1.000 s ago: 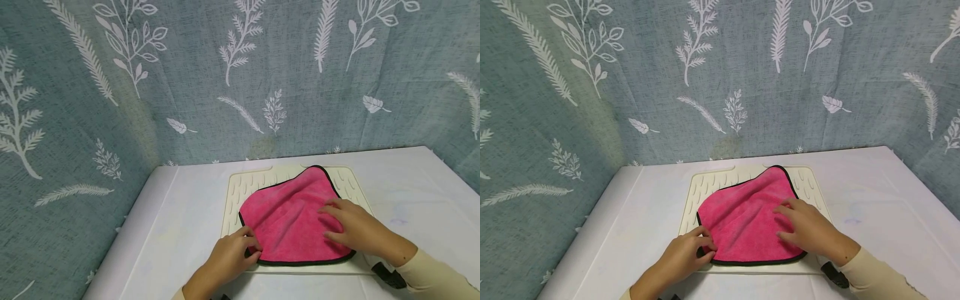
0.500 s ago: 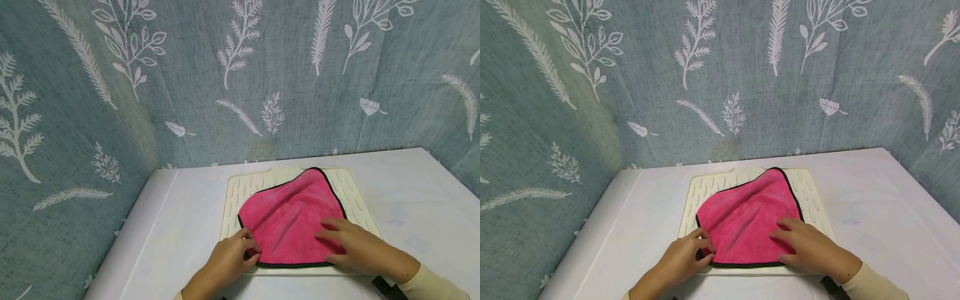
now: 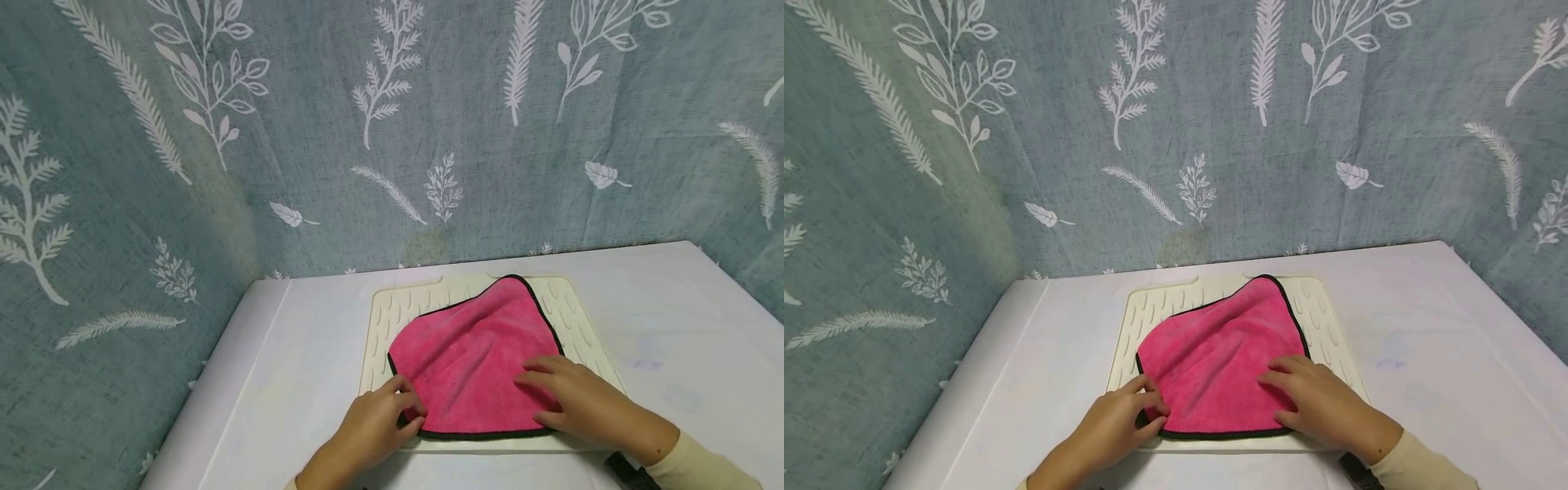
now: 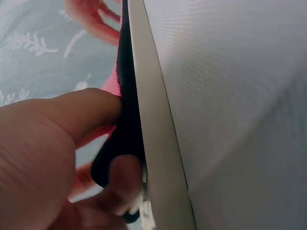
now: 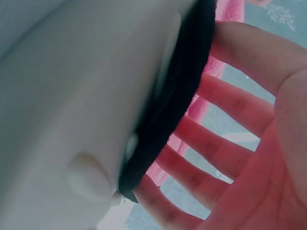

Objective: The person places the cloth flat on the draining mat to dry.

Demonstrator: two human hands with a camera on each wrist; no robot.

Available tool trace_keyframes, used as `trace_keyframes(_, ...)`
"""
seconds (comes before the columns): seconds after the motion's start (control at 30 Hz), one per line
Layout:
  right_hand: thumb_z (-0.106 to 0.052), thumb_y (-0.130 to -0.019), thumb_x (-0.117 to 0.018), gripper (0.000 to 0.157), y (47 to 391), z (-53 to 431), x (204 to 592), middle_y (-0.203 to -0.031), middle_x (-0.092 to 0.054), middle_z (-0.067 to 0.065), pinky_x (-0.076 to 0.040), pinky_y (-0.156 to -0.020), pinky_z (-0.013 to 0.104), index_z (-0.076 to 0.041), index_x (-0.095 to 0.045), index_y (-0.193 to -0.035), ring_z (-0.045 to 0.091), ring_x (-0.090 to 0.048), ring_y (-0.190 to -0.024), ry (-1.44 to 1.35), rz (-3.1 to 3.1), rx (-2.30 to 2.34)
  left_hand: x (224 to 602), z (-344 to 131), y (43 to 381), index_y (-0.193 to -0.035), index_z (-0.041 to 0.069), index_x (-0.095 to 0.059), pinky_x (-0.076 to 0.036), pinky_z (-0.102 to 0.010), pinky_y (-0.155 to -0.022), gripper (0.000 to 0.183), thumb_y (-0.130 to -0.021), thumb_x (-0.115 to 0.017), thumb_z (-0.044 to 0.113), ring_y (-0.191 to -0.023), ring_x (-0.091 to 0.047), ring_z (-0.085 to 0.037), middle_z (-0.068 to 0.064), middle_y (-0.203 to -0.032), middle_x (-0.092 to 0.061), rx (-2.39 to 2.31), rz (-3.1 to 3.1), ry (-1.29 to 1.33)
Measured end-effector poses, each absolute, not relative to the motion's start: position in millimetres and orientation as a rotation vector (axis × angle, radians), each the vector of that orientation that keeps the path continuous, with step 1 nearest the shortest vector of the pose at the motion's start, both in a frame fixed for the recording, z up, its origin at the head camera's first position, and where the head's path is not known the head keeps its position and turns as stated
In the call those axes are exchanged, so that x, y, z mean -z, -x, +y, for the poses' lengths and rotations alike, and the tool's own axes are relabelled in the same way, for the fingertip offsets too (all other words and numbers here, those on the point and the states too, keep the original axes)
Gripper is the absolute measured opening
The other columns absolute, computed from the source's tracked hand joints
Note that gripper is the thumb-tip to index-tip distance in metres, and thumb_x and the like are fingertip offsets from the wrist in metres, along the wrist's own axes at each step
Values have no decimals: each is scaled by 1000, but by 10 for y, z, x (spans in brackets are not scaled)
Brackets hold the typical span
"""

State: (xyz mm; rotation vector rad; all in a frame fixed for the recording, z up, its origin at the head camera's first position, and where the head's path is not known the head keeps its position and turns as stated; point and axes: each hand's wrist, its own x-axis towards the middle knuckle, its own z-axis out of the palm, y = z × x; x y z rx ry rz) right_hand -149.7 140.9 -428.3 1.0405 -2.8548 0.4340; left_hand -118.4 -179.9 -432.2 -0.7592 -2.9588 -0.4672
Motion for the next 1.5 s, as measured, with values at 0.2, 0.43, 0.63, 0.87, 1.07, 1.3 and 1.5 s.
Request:
trace_keyframes(0.2,-30,-72,-75,45,1442,1369,4353,-121,-57,8,-47,-83,50,-19,-64,-114,31,-51,-113,-1023,-2933,-451,4247,-1870,1244,-80,28,-68,-41,-16,-53,10,-85,-63,35,-60,-48,4,14,-87,-54,400,-2824,794)
trace_keyframes(0.43,-30,-74,-73,44,1435,1371,4375,-123,-55,7,-46,-84,50,-20,-63,-116,30,-50,-114,-1018,-2940,-463,4055,-1974,1608,-95,26,-67,-36,-19,-46,17,-86,-60,39,-49,-43,-2,9,-89,-59,330,-2829,549)
trace_keyframes(0.63,-31,-74,-73,44,1457,1385,4367,-122,-56,6,-46,-83,48,-20,-63,-115,29,-51,-114,-1039,-2907,-439,4079,-2046,1906,-114,22,-60,-42,-29,-53,37,-87,-55,46,-65,-58,-15,1,-98,-61,267,-3047,334)
trace_keyframes(0.87,-33,-74,-73,43,1479,1421,4362,-122,-56,3,-45,-81,47,-24,-63,-114,26,-51,-114,-1057,-2866,-440,4120,-2082,2178,-115,21,-61,-42,-30,-51,36,-88,-54,44,-67,-59,-12,3,-91,-66,345,-3117,229)
trace_keyframes(1.07,-35,-75,-71,43,1470,1427,4348,-122,-55,1,-45,-81,45,-25,-62,-116,24,-51,-113,-1066,-2855,-427,4141,-2073,2279,-109,23,-63,-43,-31,-54,33,-89,-51,46,-70,-59,-10,6,-87,-66,314,-3192,183)
trace_keyframes(1.3,-35,-75,-71,44,1460,1454,4327,-123,-55,1,-45,-82,45,-25,-61,-117,24,-50,-113,-1056,-2870,-409,4150,-2019,2332,-95,25,-68,-43,-31,-55,25,-87,-55,45,-68,-57,-10,7,-84,-65,280,-3196,205)
trace_keyframes(1.5,-35,-76,-70,44,1463,1479,4298,-123,-54,2,-45,-82,46,-24,-61,-118,24,-50,-114,-1065,-2858,-404,4093,-1941,2341,-87,26,-69,-41,-28,-53,20,-85,-59,43,-65,-55,-8,8,-80,-63,298,-3184,250)
